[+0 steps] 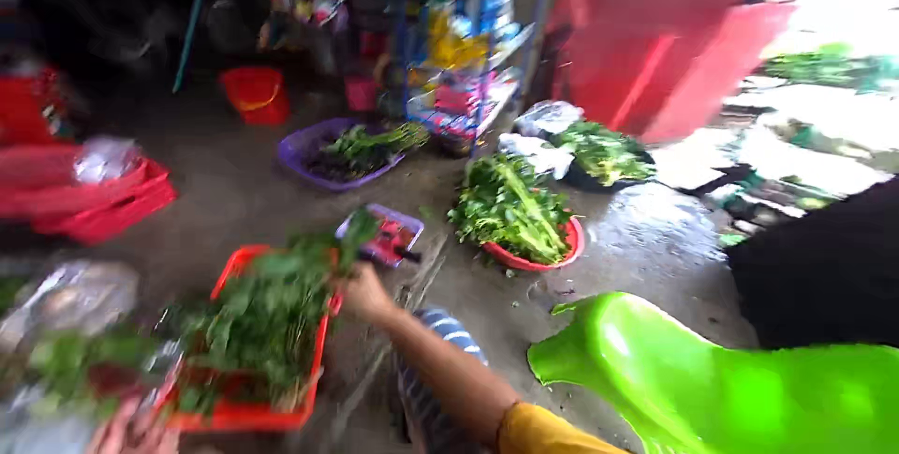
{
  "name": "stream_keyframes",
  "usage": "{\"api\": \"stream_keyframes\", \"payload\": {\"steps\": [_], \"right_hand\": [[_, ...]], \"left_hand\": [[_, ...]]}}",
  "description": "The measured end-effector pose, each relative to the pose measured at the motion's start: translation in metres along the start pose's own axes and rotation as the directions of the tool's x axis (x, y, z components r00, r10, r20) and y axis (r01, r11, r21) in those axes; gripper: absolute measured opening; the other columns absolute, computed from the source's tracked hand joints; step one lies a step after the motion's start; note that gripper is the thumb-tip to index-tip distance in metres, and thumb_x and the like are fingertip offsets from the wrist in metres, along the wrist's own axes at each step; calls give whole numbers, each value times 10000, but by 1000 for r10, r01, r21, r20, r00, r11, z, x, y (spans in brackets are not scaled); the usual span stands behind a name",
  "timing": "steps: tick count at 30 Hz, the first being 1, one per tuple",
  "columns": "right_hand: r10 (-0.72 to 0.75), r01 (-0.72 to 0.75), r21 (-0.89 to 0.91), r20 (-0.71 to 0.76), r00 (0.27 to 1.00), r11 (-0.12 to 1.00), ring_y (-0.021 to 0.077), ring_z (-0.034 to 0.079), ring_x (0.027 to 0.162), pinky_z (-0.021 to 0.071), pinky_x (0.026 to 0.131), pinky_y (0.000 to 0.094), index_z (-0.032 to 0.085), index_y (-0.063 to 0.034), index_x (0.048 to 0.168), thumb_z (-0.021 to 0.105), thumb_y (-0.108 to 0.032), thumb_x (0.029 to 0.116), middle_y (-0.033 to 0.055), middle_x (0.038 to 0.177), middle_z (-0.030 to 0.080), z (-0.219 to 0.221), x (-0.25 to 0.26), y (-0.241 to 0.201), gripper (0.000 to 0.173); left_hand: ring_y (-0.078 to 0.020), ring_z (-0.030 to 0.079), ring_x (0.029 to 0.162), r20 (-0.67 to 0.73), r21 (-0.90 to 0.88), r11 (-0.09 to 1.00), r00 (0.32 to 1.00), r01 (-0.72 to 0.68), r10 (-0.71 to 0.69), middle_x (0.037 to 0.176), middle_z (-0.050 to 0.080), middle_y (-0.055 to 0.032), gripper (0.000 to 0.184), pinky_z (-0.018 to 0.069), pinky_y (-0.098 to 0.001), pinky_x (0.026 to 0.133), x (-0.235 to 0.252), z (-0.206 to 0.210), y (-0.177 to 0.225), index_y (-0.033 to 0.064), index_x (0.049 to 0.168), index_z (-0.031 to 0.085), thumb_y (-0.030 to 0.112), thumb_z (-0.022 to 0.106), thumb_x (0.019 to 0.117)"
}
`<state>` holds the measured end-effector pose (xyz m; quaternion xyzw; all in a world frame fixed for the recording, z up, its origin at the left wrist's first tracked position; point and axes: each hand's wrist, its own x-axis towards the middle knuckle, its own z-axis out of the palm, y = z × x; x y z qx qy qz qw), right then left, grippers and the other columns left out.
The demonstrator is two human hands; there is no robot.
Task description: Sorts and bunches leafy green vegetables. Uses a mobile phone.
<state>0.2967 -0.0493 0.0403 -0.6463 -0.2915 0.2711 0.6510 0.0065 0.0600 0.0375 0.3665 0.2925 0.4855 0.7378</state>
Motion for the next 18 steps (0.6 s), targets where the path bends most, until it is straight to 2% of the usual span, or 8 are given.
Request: {"api": "stream_keyframes", "payload": {"steps": [1, 2, 3, 5, 7, 12, 14, 18], "right_hand": [[56, -57, 112, 9, 998, 992, 83, 608, 685, 542, 656, 266, 664, 56, 1097, 640, -64, 982, 67, 828, 670, 1, 2, -2, 167], [93, -100, 201, 44, 995, 975, 37, 509, 550, 462, 532, 218, 665, 27, 1029, 627, -69, 989, 5, 692, 601, 4, 4, 3, 110], [108, -135, 272, 112, 988, 953, 11, 427, 480, 393, 473, 192, 658, -12, 979, 604, -80, 1000, -44, 609, 531, 9, 5, 12, 89], [103, -198, 367, 261, 960, 909, 8, 363, 437, 354, 447, 186, 626, -89, 922, 541, -102, 1024, -84, 545, 435, 21, 0, 23, 133], [126, -269, 419, 337, 933, 867, 26, 347, 413, 346, 435, 200, 624, -115, 875, 522, -100, 1025, -82, 509, 396, 34, -9, 25, 182], [168, -395, 477, 451, 877, 785, 14, 366, 408, 345, 419, 175, 610, -135, 824, 472, -81, 1012, -73, 514, 441, 56, -20, 27, 240], [165, -414, 477, 480, 862, 775, 16, 346, 410, 327, 414, 174, 603, -147, 807, 512, -111, 1023, -73, 520, 410, 61, -19, 30, 237], [168, -416, 486, 473, 865, 769, 23, 353, 408, 341, 407, 170, 613, -122, 849, 518, -100, 1037, -66, 528, 403, 66, -20, 34, 212]], "left_hand": [[-52, 626, 705, 30, -6, 999, 999, -43, 43, 837, 658, 65, 277, 566, -241, 688, 10, -16, -13, 162, 1131, 640, 192, 367, 1106], [-29, 621, 682, -26, 48, 996, 997, -71, 72, 822, 662, 85, 286, 563, -215, 657, 12, -16, -22, 178, 1109, 655, 193, 369, 1102], [-17, 617, 649, -94, 98, 993, 993, -66, 75, 794, 665, 93, 311, 557, -198, 625, 8, -6, -25, 172, 1071, 647, 166, 337, 1105], [-36, 612, 645, -153, 165, 986, 988, 1, 25, 789, 663, 74, 333, 555, -222, 646, 3, 13, -32, 138, 1047, 641, 110, 312, 1096], [-68, 631, 700, -138, 224, 971, 989, 81, -51, 863, 663, 34, 265, 570, -260, 703, -4, 23, -42, 86, 1111, 621, 89, 357, 1096], [-115, 678, 824, -3, 277, 941, 980, 193, -200, 982, 686, -28, 188, 592, -303, 797, -11, 32, -69, 22, 1153, 628, 52, 464, 1064], [-130, 685, 840, 5, 226, 949, 974, 221, -228, 987, 695, -48, 206, 592, -308, 807, -9, 31, -72, 11, 1154, 646, 48, 462, 1068], [-142, 695, 825, 26, 22, 973, 973, 231, -231, 966, 702, -56, 303, 600, -317, 802, -4, 25, -67, 38, 1130, 652, 87, 355, 1099]]}}
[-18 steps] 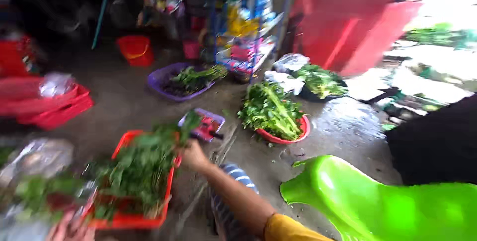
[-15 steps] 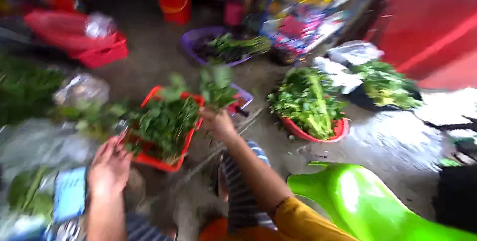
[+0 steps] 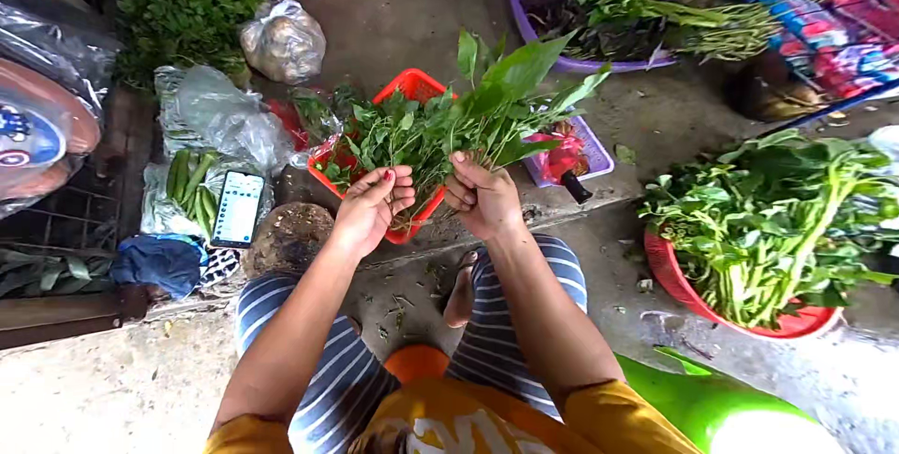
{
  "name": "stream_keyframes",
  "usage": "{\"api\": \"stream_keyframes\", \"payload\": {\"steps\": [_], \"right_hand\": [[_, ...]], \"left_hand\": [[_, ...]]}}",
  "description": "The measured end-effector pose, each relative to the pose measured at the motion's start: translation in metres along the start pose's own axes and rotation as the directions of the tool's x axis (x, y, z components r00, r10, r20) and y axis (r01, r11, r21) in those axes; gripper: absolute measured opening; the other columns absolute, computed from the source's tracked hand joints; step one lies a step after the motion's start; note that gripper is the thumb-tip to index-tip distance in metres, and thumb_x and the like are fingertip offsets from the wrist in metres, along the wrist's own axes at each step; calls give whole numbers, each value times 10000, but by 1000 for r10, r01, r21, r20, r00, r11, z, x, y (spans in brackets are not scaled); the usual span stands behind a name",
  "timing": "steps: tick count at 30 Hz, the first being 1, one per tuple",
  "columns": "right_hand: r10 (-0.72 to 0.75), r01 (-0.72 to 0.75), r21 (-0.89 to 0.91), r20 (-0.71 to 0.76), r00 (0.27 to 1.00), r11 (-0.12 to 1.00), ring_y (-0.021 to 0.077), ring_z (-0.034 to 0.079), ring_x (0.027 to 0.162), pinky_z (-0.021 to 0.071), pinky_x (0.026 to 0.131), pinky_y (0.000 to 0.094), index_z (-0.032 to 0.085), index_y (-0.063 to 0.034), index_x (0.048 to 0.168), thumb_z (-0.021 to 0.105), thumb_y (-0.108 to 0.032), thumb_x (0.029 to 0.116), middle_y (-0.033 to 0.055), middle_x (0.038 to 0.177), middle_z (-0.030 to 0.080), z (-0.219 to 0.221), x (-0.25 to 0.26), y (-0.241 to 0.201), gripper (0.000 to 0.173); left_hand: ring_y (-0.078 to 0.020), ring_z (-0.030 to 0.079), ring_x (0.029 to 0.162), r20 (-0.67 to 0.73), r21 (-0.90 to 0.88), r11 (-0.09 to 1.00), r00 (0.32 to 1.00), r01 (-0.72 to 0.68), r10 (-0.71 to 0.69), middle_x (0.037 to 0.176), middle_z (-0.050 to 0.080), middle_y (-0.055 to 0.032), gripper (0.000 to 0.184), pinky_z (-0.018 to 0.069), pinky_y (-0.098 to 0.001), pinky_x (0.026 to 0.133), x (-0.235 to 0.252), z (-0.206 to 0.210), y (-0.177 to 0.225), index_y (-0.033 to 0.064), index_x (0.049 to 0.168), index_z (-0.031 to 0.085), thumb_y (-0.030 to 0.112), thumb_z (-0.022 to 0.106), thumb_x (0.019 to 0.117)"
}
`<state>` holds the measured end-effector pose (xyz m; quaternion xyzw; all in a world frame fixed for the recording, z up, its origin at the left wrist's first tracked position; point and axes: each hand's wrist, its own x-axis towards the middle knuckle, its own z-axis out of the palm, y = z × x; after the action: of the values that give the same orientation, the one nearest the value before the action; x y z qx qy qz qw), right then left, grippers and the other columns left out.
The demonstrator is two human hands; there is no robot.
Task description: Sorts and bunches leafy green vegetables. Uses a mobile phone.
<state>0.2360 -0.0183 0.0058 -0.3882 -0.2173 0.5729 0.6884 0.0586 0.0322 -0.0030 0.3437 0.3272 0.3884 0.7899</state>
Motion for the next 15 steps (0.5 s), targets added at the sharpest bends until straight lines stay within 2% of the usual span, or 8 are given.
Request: {"api": "stream_keyframes", "payload": {"steps": [3, 6, 9, 12, 15], "right_hand": [[-4, 3, -28, -22, 1000, 1000, 27, 348, 406, 340, 412, 174, 610, -119, 836, 527, -86, 1027, -61, 519, 392, 3, -3, 2, 210], [13, -15, -43, -38, 999, 999, 31, 348, 404, 341, 411, 179, 595, -112, 807, 523, -56, 1018, -53, 510, 396, 7, -7, 5, 229], [24, -27, -71, -32, 999, 997, 26, 349, 409, 335, 414, 176, 600, -124, 805, 508, -58, 1012, -53, 521, 421, 9, -9, 9, 237], [12, -19, -128, -59, 998, 992, 17, 341, 396, 329, 396, 163, 610, -106, 841, 534, -58, 1018, -57, 521, 425, 10, -8, 16, 198], [5, -27, -245, -92, 996, 969, 4, 353, 393, 335, 386, 154, 639, -89, 866, 608, -64, 1008, -42, 561, 516, 13, -10, 22, 147]], "left_hand": [[-142, 699, 809, -9, -83, 996, 1000, 6, -7, 944, 702, -56, 321, 606, -317, 791, 0, -3, 3, 45, 1124, 654, 110, 340, 1109], [-142, 698, 815, -8, -53, 999, 1000, -2, 2, 952, 704, -47, 288, 607, -322, 798, 0, -1, 1, 54, 1110, 661, 73, 374, 1094], [-132, 703, 852, -12, 67, 997, 999, -39, 40, 1037, 721, -40, 254, 607, -330, 820, -1, 3, -6, 45, 1102, 687, -16, 448, 1040], [-127, 698, 866, 1, 211, 973, 996, -89, 91, 1092, 716, -47, 182, 604, -317, 817, -2, 5, -14, 28, 1096, 698, -21, 546, 1009], [-111, 706, 815, -2, 449, 886, 991, -117, 132, 1011, 721, -59, 142, 617, -299, 783, -5, 8, -16, -7, 1110, 695, -5, 631, 984]]}}
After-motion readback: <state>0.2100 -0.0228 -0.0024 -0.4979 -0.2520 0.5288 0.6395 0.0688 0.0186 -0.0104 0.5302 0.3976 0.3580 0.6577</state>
